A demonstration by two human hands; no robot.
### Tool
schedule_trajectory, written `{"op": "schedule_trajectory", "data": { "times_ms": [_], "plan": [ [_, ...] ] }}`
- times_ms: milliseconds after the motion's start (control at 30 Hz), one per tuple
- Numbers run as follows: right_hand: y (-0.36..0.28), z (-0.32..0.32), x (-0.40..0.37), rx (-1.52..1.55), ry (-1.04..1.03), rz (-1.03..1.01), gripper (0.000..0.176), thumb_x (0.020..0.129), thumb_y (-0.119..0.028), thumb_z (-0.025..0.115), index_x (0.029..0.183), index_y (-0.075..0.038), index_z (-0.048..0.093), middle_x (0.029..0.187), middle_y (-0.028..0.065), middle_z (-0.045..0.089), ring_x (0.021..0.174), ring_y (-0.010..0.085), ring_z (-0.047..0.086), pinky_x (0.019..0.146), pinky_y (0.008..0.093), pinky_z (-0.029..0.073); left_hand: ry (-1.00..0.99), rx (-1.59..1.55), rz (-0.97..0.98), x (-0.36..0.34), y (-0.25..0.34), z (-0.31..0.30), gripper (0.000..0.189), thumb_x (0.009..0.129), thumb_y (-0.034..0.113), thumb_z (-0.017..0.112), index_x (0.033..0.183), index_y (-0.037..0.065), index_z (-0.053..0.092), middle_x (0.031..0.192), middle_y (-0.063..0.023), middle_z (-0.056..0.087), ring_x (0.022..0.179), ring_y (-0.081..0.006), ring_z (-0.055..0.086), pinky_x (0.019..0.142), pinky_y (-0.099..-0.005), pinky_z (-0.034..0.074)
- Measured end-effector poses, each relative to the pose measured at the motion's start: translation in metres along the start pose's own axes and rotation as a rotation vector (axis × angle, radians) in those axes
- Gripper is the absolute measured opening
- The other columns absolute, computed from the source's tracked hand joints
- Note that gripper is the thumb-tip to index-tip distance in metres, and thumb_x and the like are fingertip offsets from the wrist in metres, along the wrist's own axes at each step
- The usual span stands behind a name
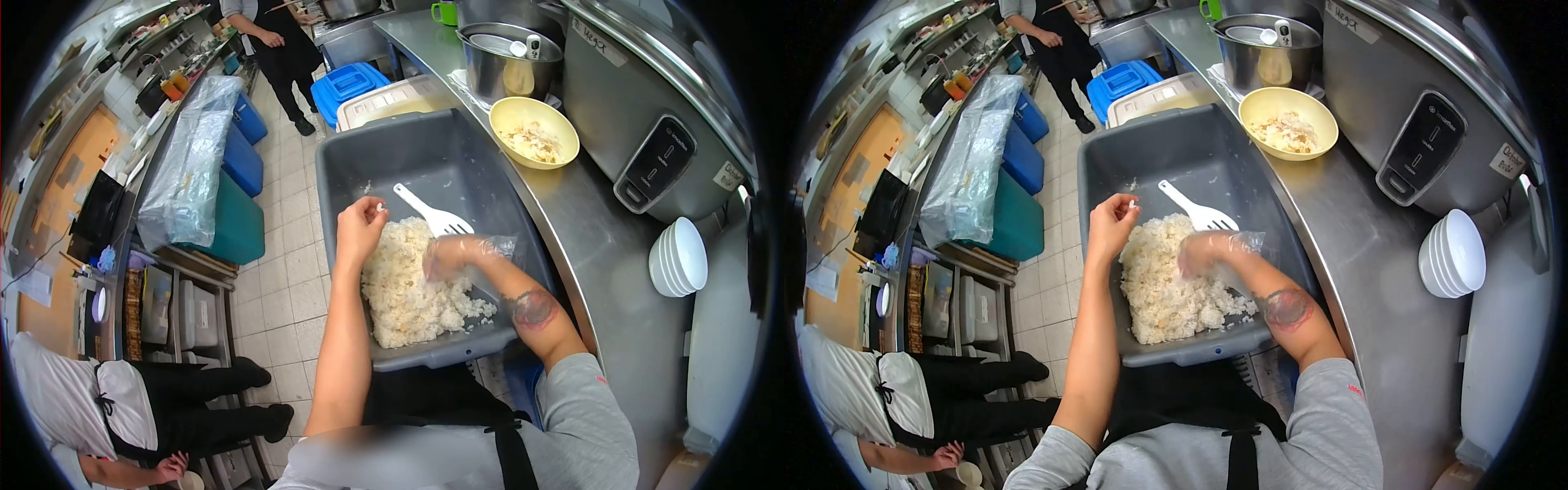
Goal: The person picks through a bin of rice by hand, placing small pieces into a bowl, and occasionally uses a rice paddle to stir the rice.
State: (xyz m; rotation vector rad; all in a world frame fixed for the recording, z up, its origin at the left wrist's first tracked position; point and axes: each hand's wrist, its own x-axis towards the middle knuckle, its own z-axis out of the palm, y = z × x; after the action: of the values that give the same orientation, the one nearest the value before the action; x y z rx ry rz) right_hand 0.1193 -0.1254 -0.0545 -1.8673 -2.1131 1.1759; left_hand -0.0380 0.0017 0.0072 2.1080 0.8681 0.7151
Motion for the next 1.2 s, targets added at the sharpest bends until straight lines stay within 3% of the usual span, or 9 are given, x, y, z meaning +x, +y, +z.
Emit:
{"op": "schedule_trajectory", "data": {
  "times_ms": [67, 267, 467, 533, 633, 767, 867, 967, 1200],
  "plan": [
    [-0.005, -0.021, -0.015, 0.019, 0.136, 0.259, 0.024, 0.080, -0.020, 0.066, 0.102, -0.010, 0.071, 0.095, 0.0115, 0.070, 0.090, 0.0244, 0.066, 0.079, 0.0360, 0.051, 0.000, -0.007, -0.004, 0.001, 0.000, 0.002, 0.019, 0.081, 0.010, 0.068, 0.098, 0.000, 0.068, 0.069, -0.0024, 0.060, 0.063, -0.0095, 0.053, 0.062, -0.0262, 0.046],
    [0.033, 0.007, 0.016, -0.144, 0.399, 0.062, 0.017, 0.077, -0.017, 0.065, 0.087, -0.005, 0.070, 0.085, 0.0156, 0.069, 0.080, 0.0324, 0.066, 0.068, 0.0392, 0.053, -0.020, -0.004, -0.029, 0.000, 0.004, 0.001, 0.020, 0.080, 0.010, 0.068, 0.098, 0.000, 0.068, 0.071, -0.0055, 0.063, 0.064, -0.0125, 0.057, 0.064, -0.0286, 0.048],
    [0.060, 0.032, 0.038, -0.094, -0.119, 0.133, 0.018, 0.078, -0.012, 0.066, 0.094, -0.006, 0.070, 0.086, 0.0157, 0.070, 0.072, 0.0271, 0.066, 0.065, 0.0404, 0.053, -0.027, 0.001, -0.068, -0.001, 0.002, 0.001, 0.020, 0.080, 0.009, 0.068, 0.098, 0.000, 0.068, 0.071, -0.0053, 0.063, 0.063, -0.0118, 0.057, 0.064, -0.0278, 0.048],
    [0.061, 0.041, 0.031, 0.342, -0.215, 0.582, 0.026, 0.083, -0.020, 0.061, 0.104, -0.006, 0.070, 0.088, 0.0131, 0.071, 0.075, 0.0221, 0.068, 0.067, 0.0398, 0.054, -0.022, 0.033, -0.048, -0.002, 0.004, 0.001, 0.020, 0.080, 0.009, 0.068, 0.098, 0.000, 0.068, 0.071, -0.0053, 0.063, 0.063, -0.0120, 0.057, 0.065, -0.0279, 0.048],
    [0.051, 0.018, 0.015, 0.306, -0.386, 0.468, 0.025, 0.081, -0.022, 0.064, 0.096, -0.004, 0.072, 0.082, 0.0113, 0.071, 0.068, 0.0211, 0.068, 0.060, 0.0395, 0.053, -0.022, 0.026, -0.043, -0.002, 0.004, 0.002, 0.020, 0.080, 0.009, 0.068, 0.098, 0.000, 0.068, 0.071, -0.0054, 0.063, 0.064, -0.0124, 0.057, 0.065, -0.0281, 0.048],
    [0.055, 0.000, -0.018, -0.068, -0.005, 0.474, 0.028, 0.079, -0.027, 0.066, 0.092, -0.003, 0.073, 0.080, 0.0146, 0.071, 0.072, 0.0227, 0.069, 0.059, 0.0404, 0.054, -0.015, 0.013, -0.034, -0.001, 0.001, 0.001, 0.020, 0.080, 0.010, 0.068, 0.098, 0.000, 0.068, 0.071, -0.0056, 0.063, 0.063, -0.0127, 0.057, 0.065, -0.0283, 0.048],
    [0.103, 0.026, 0.017, -0.320, 0.017, 0.429, 0.030, 0.078, -0.028, 0.068, 0.092, -0.002, 0.073, 0.084, 0.0154, 0.071, 0.079, 0.0255, 0.070, 0.062, 0.0424, 0.054, -0.013, 0.014, -0.010, 0.000, -0.001, 0.003, 0.021, 0.080, 0.010, 0.068, 0.098, 0.000, 0.068, 0.070, -0.0058, 0.062, 0.064, -0.0126, 0.058, 0.065, -0.0282, 0.048],
    [0.039, 0.028, 0.004, -0.530, -0.018, 0.467, 0.030, 0.076, -0.028, 0.070, 0.094, -0.004, 0.074, 0.093, 0.0147, 0.071, 0.086, 0.0286, 0.069, 0.067, 0.0411, 0.055, -0.024, 0.014, -0.022, 0.001, -0.003, 0.003, 0.021, 0.079, 0.010, 0.068, 0.098, 0.000, 0.068, 0.070, -0.0063, 0.062, 0.064, -0.0132, 0.059, 0.065, -0.0288, 0.048],
    [0.063, 0.060, 0.043, -0.514, 0.051, 0.528, 0.026, 0.074, -0.025, 0.070, 0.092, -0.008, 0.075, 0.093, 0.0137, 0.071, 0.084, 0.0288, 0.068, 0.072, 0.0390, 0.055, -0.023, 0.104, -0.003, 0.001, -0.007, 0.003, 0.021, 0.082, 0.010, 0.067, 0.100, 0.000, 0.068, 0.071, -0.0023, 0.061, 0.064, -0.0095, 0.054, 0.063, -0.0261, 0.047]
  ]
}}
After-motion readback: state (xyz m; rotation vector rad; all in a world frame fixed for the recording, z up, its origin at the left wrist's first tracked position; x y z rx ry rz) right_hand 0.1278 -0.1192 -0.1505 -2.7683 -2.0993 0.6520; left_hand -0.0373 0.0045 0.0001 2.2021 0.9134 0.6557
